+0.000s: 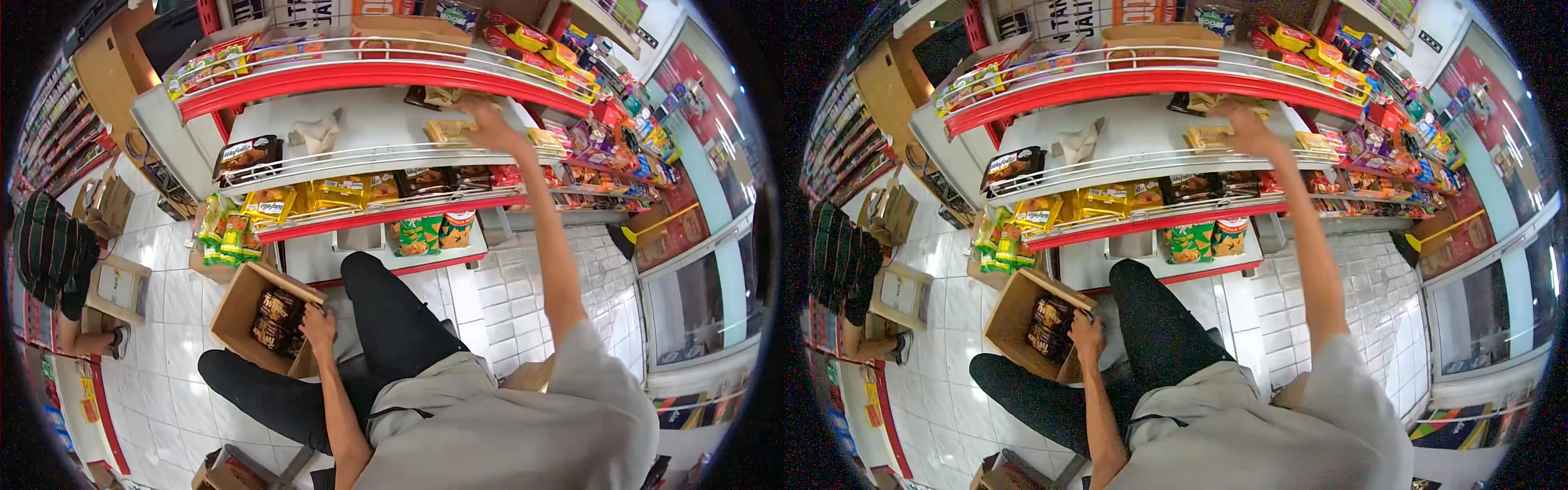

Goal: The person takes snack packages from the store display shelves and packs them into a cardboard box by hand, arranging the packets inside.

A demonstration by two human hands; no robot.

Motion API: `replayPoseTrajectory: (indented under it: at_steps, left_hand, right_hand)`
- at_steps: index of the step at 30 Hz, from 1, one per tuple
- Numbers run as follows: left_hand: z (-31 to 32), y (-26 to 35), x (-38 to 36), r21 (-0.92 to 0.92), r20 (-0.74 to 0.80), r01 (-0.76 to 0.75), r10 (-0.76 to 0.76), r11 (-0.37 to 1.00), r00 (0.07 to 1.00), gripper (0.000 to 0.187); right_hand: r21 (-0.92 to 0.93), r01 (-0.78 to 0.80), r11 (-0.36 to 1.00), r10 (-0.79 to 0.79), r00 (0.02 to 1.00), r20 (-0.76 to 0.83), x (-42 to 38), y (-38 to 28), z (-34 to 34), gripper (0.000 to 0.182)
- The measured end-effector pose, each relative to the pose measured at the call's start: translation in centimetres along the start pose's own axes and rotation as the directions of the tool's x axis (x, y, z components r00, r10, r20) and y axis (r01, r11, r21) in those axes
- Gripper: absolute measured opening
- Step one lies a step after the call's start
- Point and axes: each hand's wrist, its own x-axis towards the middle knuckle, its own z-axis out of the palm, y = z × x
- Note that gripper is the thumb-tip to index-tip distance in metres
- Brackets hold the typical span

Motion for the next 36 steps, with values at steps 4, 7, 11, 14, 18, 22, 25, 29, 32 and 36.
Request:
replayPoseTrajectory:
  at_steps: [4,7,11,14,18,22,25,29,32,36]
  left_hand:
    - [-1.9,0.0,-1.0,-0.029,0.097,0.014,-0.011,0.999,0.995,0.071]
    - [-0.4,-1.2,-0.8,-0.033,0.023,-0.04,0.041,0.999,0.999,0.066]
    - [0.5,-3.3,-0.5,0.093,0.017,-0.112,0.111,0.989,0.994,0.055]
    - [0.2,-2.7,-2.0,0.077,-0.134,-0.167,0.176,0.983,0.975,0.048]
    - [0.4,-3.9,-2.3,0.078,-0.119,-0.158,0.167,0.984,0.979,0.051]
    - [1.0,-5.3,-2.5,0.164,-0.13,-0.22,0.242,0.962,0.961,0.052]
    - [-0.3,-5.8,-3.9,0.299,-0.315,-0.228,0.321,0.927,0.893,0.062]
    - [-3.9,-7.3,-5.6,0.168,-0.302,-0.095,0.142,0.981,0.943,0.067]
    - [-6.3,-8.5,-8.2,-0.039,-0.065,0.042,-0.045,0.998,0.997,0.071]
    - [-6.3,-8.4,-10.2,0.132,0.082,0.178,-0.19,0.975,0.978,0.063]
  right_hand:
    - [0.274,-0.043,0.961,-0.005,0.985,0.171,0.2,0.0,-2.1,0.029]
    - [0.347,-0.112,0.931,0.062,0.986,0.153,-1.7,-6.9,-3.8,0.025]
    - [0.583,-0.239,0.777,-0.153,0.827,0.542,-5.9,-12.1,2.5,0.032]
    - [0.636,-0.05,0.77,-0.26,0.886,0.384,-7.0,-14.3,11.4,0.046]
    - [0.424,-0.063,0.903,-0.09,0.939,0.331,-3.2,-18.5,16.8,0.068]
    - [0.356,-0.071,0.932,-0.043,0.952,0.303,-1.1,-19.8,21.2,0.074]
    - [0.438,0.1,0.893,-0.232,0.938,0.259,0.0,-19.4,21.7,0.079]
    - [0.471,0.018,0.882,-0.109,0.98,0.167,-1.2,-20.9,19.5,0.063]
    - [0.459,0.185,0.869,-0.232,0.972,0.047,-3.3,-23.9,18.4,0.063]
    - [0.634,0.144,0.76,-0.243,0.967,0.072,-8.8,-31.6,14.8,0.066]
